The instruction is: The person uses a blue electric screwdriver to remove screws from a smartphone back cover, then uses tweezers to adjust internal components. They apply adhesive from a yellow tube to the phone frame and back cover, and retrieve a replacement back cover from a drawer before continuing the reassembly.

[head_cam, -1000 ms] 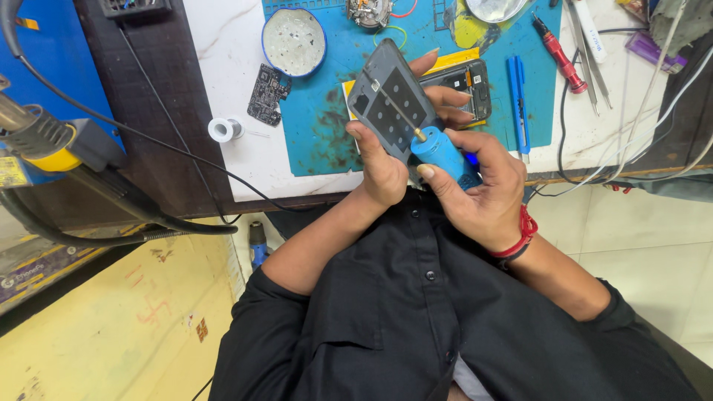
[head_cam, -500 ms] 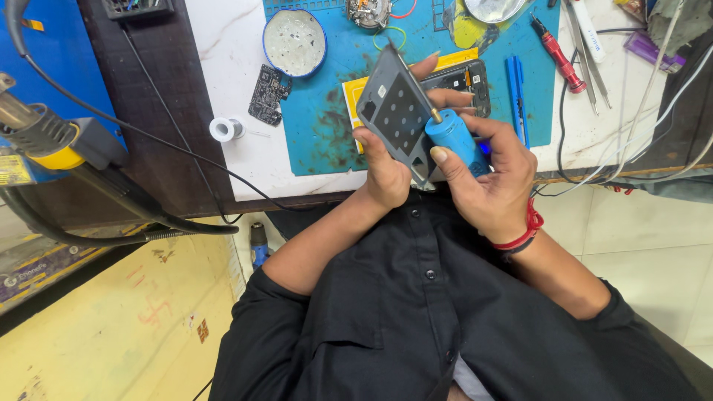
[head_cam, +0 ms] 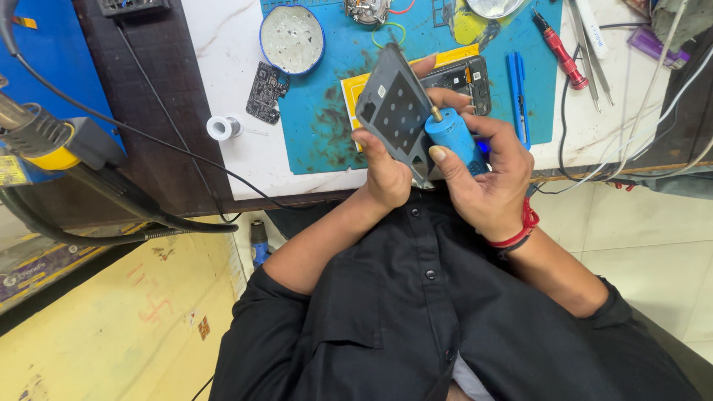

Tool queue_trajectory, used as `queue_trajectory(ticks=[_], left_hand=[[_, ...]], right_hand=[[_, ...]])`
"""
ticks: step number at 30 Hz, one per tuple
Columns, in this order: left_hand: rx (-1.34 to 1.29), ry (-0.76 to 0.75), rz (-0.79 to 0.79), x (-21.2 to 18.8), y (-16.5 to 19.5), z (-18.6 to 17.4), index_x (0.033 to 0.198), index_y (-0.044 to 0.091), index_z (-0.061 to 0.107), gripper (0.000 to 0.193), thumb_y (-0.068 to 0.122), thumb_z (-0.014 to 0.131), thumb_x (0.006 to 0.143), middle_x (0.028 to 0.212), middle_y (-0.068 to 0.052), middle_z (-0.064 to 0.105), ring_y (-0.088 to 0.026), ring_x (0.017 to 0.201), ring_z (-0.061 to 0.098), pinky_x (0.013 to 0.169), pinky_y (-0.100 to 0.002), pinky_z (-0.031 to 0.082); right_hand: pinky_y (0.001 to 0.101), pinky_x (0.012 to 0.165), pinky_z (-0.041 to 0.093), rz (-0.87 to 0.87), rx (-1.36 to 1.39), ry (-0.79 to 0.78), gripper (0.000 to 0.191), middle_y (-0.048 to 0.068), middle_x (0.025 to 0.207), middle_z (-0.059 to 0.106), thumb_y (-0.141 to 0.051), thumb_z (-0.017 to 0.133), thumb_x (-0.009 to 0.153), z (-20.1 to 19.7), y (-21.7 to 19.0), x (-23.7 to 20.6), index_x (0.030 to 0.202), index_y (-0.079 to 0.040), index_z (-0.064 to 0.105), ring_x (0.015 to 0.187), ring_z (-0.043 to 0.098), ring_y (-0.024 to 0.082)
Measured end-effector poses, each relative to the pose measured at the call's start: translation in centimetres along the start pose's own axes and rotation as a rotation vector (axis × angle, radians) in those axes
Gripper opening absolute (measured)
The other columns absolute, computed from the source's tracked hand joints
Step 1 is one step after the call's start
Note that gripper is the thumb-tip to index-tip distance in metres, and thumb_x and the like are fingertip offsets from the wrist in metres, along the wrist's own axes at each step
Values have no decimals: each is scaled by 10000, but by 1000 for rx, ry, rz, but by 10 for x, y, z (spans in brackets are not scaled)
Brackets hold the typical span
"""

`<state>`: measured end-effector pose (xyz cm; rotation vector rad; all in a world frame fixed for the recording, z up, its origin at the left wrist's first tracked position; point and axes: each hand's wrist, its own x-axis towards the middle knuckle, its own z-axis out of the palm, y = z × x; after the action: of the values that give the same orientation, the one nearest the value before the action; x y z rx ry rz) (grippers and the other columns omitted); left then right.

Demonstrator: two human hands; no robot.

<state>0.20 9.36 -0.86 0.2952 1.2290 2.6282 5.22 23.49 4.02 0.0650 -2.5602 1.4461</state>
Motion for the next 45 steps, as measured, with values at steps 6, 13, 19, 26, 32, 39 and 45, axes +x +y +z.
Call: queue_trajectory(ticks=[6,13,19,26,32,39,45], left_hand=[[9,-16,-9,-1,1,0,1573,-41,278,1192,927,219,880,1222,-179,682,-214,1131,666,1052,-382,535],[3,-9,1,0,0,1,1571,-46,276,1193,923,215,877,1215,-186,682,-235,1148,661,1035,-392,515],[25,-19,16,-2,-2,0,1573,-43,293,1180,920,184,900,1212,-181,686,-234,1133,667,1017,-383,504],[-52,2,11,0,-3,1,1562,-42,294,1179,918,228,881,1206,-181,675,-240,1130,664,1036,-396,523],[-25,10,10,1,0,0,1547,-46,313,1154,909,251,903,1177,-182,688,-243,1114,678,1031,-397,537],[4,-7,5,1,2,-3,1533,-44,336,1134,900,252,910,1173,-172,696,-220,1097,682,1005,-379,550],[60,-3,32,2,0,-3,1520,-50,362,1136,903,225,918,1150,-172,709,-200,1075,682,992,-365,555]], right_hand=[[282,922,573,13,63,16,398,146,1148,714,-153,818,1034,3,0,-2,1301,11,572,1038,726,180],[294,905,578,-32,-15,1,414,153,1178,716,-153,835,1011,2,2,-1,1291,7,576,1027,738,204],[290,927,573,-15,18,24,429,151,1177,699,-164,817,1032,6,5,-5,1314,7,542,1055,722,199],[294,957,571,17,90,37,418,142,1195,692,-166,793,1058,9,6,-7,1337,5,533,1076,709,190],[303,917,577,-54,-25,-1,415,160,1236,700,-166,823,1020,6,4,-2,1302,-12,559,1059,737,230],[314,914,582,-65,-36,-7,418,165,1222,702,-165,827,1021,6,1,-1,1294,-12,550,1061,742,245],[310,893,580,-49,-52,12,422,162,1210,704,-160,836,1013,7,3,-2,1287,-8,553,1028,740,233]])
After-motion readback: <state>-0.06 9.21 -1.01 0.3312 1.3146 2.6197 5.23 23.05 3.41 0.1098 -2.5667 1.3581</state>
